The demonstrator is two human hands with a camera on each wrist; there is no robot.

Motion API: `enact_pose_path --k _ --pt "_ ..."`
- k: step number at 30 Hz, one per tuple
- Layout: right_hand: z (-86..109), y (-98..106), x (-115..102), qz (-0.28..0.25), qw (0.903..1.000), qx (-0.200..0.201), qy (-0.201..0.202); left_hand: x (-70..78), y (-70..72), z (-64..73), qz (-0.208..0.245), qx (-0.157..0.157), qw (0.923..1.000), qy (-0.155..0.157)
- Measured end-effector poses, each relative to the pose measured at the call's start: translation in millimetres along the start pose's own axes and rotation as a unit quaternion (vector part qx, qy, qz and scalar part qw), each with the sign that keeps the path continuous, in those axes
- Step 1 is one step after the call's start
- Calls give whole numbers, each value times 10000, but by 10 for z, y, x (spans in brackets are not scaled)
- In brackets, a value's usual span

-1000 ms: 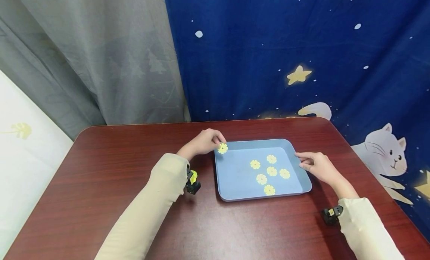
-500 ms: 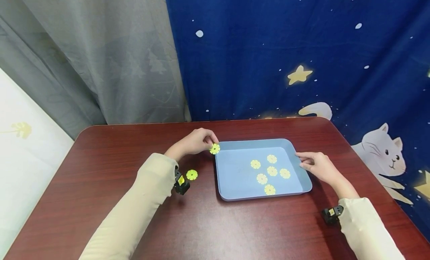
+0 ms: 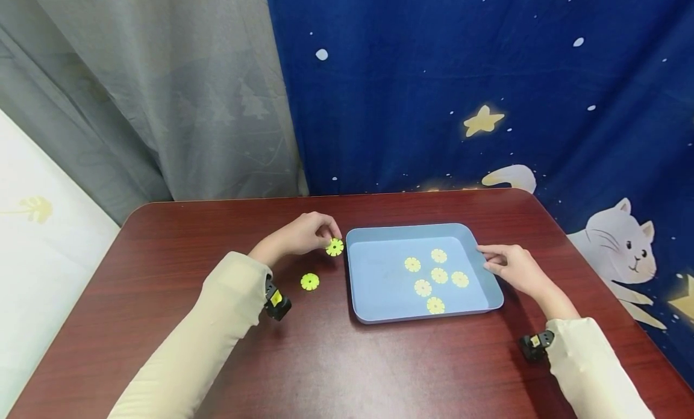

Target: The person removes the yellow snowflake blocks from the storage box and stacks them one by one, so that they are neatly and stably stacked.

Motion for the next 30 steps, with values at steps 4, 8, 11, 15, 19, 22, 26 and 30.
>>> enact_pose_path --k 4,8,11,15,19,22,26,30 --pt "0 -5 15 42 10000 -36 -40 -17 2 65 -62 -83 9999 -21" --pt "-1 -6 11 30 10000 -67 -31 -68 -6 128 -100 -159 9998 68" --pt "-1 -2 -1 -3 10000 -60 -24 -113 -14 178 -131 -233 9996 126" --pt "4 3 -8 -10 10000 -37 -27 -175 -34 240 -101 -363 9992 131" --pt "7 4 -16 -1 10000 -25 -27 -239 -64 288 -3 -448 9989 159" --pt "8 5 -20 -24 10000 -28 -32 -278 -86 320 54 -459 9987 216" --pt "9 6 -22 -44 10000 -44 -46 -331 -115 360 100 -511 9982 289" --pt "7 10 -22 -35 10000 -40 -54 -391 -145 388 154 -582 9979 256"
Point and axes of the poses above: each hand's wrist, its own z-axis away from the middle knuckle, its own y-axis out of the back of the hand, x = y × z, the point moved 7 cm from there along -z, towards the middle knuckle
